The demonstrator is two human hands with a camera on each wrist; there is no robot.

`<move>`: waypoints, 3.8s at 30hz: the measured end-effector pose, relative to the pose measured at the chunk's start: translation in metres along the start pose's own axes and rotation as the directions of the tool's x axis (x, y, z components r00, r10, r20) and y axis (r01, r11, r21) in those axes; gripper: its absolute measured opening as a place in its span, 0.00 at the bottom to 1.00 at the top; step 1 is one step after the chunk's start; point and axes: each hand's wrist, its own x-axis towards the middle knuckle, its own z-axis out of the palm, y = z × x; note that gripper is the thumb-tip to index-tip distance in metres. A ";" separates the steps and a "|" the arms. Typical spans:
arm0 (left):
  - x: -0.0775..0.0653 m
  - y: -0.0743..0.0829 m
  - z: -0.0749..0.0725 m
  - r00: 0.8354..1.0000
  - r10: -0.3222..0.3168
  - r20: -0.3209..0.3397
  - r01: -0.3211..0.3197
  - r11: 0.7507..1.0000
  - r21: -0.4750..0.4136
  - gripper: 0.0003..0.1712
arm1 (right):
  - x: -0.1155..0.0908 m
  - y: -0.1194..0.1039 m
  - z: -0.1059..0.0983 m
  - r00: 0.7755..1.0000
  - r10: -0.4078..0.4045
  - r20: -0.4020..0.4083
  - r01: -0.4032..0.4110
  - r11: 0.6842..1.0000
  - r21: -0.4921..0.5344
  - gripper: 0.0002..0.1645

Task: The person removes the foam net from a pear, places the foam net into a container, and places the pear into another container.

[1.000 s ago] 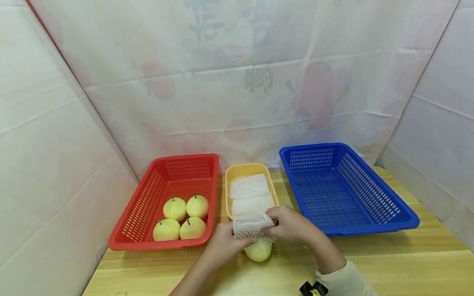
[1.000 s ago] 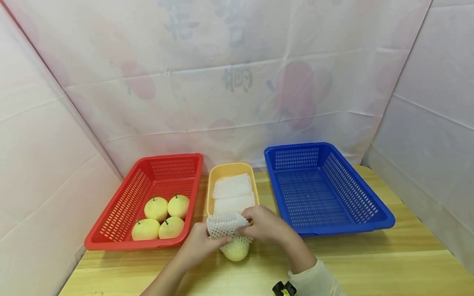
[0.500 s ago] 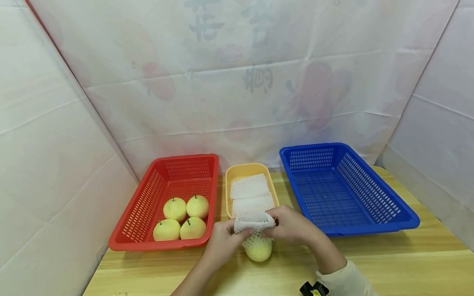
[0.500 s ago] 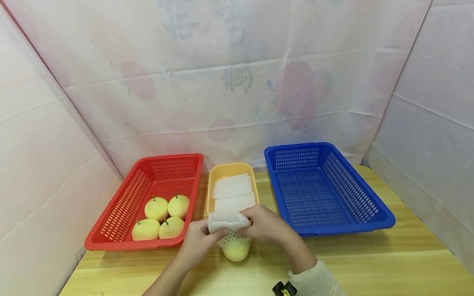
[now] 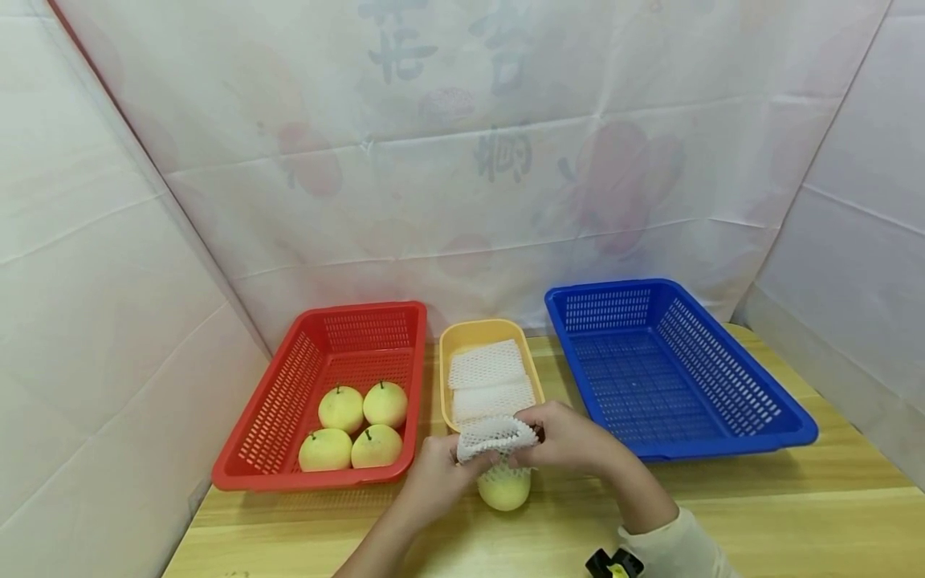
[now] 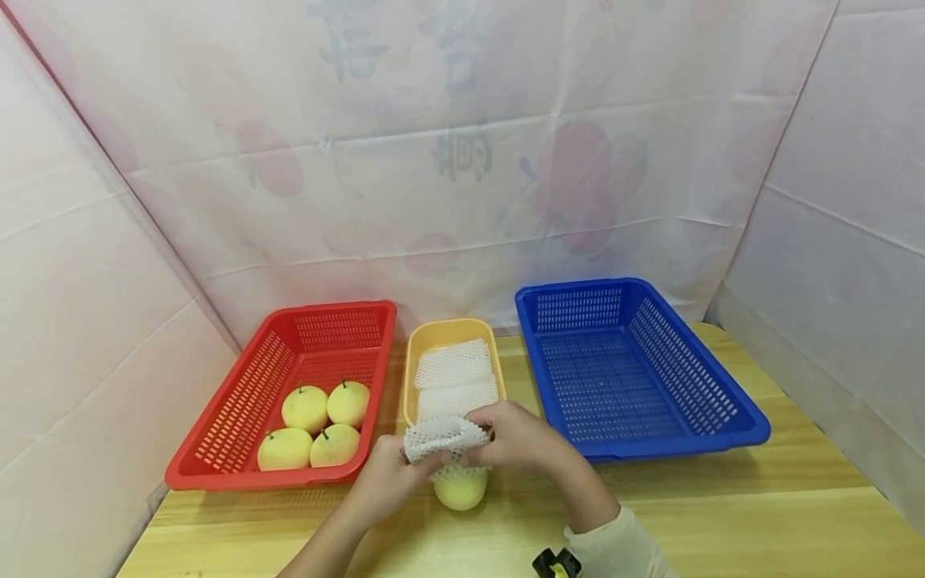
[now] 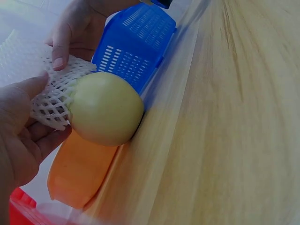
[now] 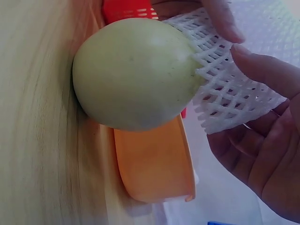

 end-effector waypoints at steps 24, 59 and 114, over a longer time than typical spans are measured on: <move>0.001 0.006 -0.002 0.993 -0.090 -0.070 0.075 0.978 -0.197 0.13 | 0.001 0.001 0.002 0.999 0.004 -0.045 -0.003 0.999 0.034 0.14; 0.002 0.025 -0.013 0.965 -0.118 -0.235 0.008 0.907 -0.422 0.15 | 0.003 -0.005 0.006 0.981 -0.096 -0.166 0.134 0.962 0.237 0.22; 0.042 0.029 -0.016 0.849 -0.210 -0.484 0.024 0.932 -0.362 0.37 | 0.067 0.015 0.000 0.632 0.308 -0.711 -0.109 0.944 0.312 0.32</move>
